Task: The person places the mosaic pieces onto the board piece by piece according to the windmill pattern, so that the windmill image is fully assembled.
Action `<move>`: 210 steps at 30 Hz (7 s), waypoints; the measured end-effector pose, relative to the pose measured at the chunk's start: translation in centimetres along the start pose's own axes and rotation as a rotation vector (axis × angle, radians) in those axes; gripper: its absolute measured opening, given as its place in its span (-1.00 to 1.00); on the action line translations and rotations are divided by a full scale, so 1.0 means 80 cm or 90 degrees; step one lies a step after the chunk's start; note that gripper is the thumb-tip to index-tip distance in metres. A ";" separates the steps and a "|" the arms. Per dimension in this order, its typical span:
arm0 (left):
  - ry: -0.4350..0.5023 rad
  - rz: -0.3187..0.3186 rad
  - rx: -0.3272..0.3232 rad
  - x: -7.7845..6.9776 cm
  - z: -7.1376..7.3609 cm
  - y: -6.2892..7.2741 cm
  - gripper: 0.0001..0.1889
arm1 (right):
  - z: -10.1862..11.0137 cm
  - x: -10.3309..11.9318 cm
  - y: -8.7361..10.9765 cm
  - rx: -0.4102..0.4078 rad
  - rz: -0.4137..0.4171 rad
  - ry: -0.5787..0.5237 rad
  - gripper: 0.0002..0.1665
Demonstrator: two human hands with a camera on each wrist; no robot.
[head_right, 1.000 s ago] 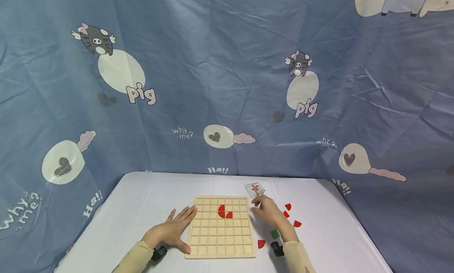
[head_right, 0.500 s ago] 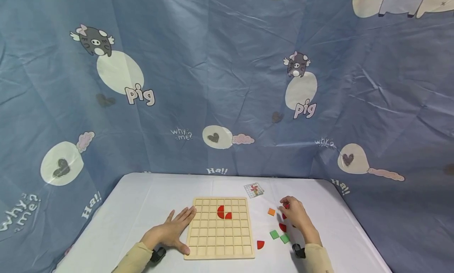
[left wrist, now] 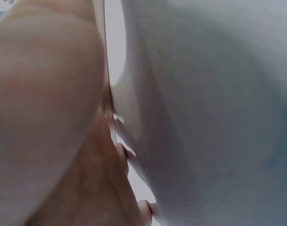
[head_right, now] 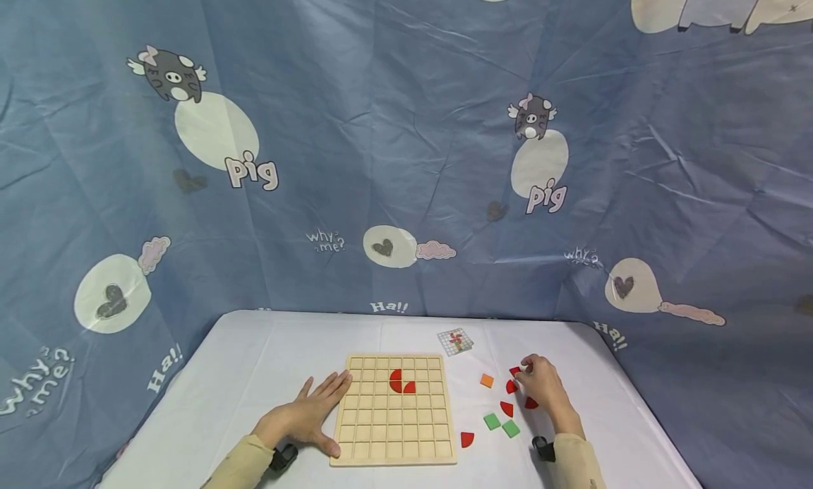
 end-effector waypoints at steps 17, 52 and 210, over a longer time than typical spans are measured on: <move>0.009 -0.001 0.002 0.003 -0.001 -0.002 0.41 | -0.019 -0.009 -0.016 0.050 -0.054 0.019 -0.62; 0.000 -0.008 -0.002 0.001 -0.001 0.000 0.41 | -0.025 -0.016 -0.014 0.050 -0.058 -0.007 -0.68; -0.005 0.018 0.003 0.003 -0.004 -0.004 0.43 | -0.015 0.056 0.038 0.018 0.059 -0.028 -0.79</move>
Point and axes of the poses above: each hand's wrist, its own y-axis away from the middle knuckle, its own z-axis out of the back of the hand, x = y × z, the point moved 5 cm from there along -y, towards the middle knuckle, and after that the axes turned 10 degrees about -x, right-handed, at the moved point
